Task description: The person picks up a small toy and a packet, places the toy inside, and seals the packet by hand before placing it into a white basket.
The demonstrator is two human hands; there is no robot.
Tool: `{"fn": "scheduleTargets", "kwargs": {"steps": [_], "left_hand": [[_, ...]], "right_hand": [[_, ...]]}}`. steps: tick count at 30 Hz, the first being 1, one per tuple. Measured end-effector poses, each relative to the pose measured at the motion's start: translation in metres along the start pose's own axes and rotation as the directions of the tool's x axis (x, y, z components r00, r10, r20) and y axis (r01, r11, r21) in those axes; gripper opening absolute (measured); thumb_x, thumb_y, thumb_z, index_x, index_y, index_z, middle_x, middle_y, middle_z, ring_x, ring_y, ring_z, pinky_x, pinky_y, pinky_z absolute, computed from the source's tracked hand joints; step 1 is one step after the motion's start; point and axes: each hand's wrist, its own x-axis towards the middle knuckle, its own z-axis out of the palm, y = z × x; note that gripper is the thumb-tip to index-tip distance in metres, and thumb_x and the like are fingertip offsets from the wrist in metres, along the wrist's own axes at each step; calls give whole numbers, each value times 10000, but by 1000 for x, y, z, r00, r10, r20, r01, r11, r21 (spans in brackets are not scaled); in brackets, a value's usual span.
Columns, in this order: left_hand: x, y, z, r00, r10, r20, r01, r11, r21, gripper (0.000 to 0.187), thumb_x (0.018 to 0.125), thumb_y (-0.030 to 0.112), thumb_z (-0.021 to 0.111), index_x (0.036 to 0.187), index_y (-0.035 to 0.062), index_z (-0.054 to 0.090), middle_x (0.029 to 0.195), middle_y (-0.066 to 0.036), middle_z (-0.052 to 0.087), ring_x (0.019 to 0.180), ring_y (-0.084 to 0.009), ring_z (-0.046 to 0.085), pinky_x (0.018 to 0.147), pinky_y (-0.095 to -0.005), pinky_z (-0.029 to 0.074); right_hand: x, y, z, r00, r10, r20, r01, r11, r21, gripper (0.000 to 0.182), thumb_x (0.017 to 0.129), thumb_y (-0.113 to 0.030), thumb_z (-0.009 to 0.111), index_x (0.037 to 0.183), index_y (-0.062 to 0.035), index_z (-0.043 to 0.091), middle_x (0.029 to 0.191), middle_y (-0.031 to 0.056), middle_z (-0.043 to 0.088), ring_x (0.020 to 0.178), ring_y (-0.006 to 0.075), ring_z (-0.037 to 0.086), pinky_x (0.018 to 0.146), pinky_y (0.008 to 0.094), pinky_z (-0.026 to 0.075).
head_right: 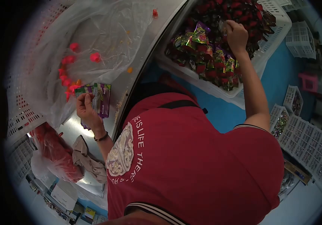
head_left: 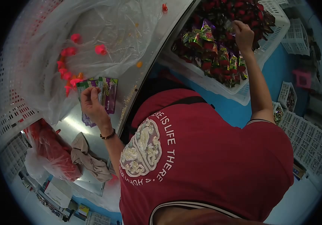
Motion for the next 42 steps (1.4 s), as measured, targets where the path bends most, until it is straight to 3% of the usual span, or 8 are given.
{"fn": "scheduleTargets", "kwargs": {"steps": [7,13,16,18,20,31,38,42], "left_hand": [[-14,-11,-15,999,34,-6,-33,998,51,64,933,57,570,924,0,600,840,-36,608,796,-112,563,767,-241,455],[-18,-6,-32,988,-89,-126,90,996,-3,54,928,40,565,925,-6,594,847,-44,614,801,-119,570,774,-250,465],[10,25,-51,985,150,-83,-149,989,21,113,927,44,537,993,-25,597,932,-90,635,885,-169,598,847,-291,482],[47,95,-68,877,469,106,-441,872,-212,230,977,129,451,1070,-33,586,1103,-171,619,1030,-239,589,920,-335,468],[62,124,-86,864,493,100,-451,847,-281,306,976,217,450,1112,-24,581,1199,-201,584,1101,-304,565,949,-384,457],[35,106,-125,923,378,70,-333,878,-343,292,951,211,496,1119,-13,579,1160,-184,589,1063,-291,574,918,-381,466],[15,124,-165,939,333,86,-294,907,-301,289,936,207,525,1123,-6,577,1135,-173,593,1039,-283,580,898,-379,472],[7,135,-180,936,343,77,-309,908,-282,290,927,205,542,1126,-3,576,1121,-167,595,1026,-278,583,887,-378,475]], "right_hand": [[-128,32,50,951,-229,209,207,971,120,131,855,-123,611,957,-92,685,1001,81,675,919,302,625,799,384,504],[-65,-8,4,967,-163,196,135,980,144,115,847,-94,628,945,-64,681,956,100,678,901,277,645,785,366,513],[-10,-24,-3,975,-204,-90,221,937,269,108,868,-89,636,950,-48,694,891,104,691,813,239,678,691,320,532],[15,-36,-1,977,-191,-97,213,915,344,137,888,-89,625,995,-40,694,902,91,704,821,190,684,700,289,535],[28,-49,4,976,-196,-93,217,884,415,165,909,-90,613,1041,-32,693,912,78,718,829,141,689,709,258,538],[-7,-81,51,954,46,295,-221,773,595,164,916,-45,573,1026,23,674,865,58,701,808,109,665,722,240,530],[-1,-199,71,940,-210,268,-47,701,712,153,886,-3,580,1005,28,671,841,88,693,770,134,660,703,244,515],[-2,-297,95,823,-562,79,243,475,846,146,840,35,595,963,10,669,826,102,668,731,193,652,667,264,500]]}}
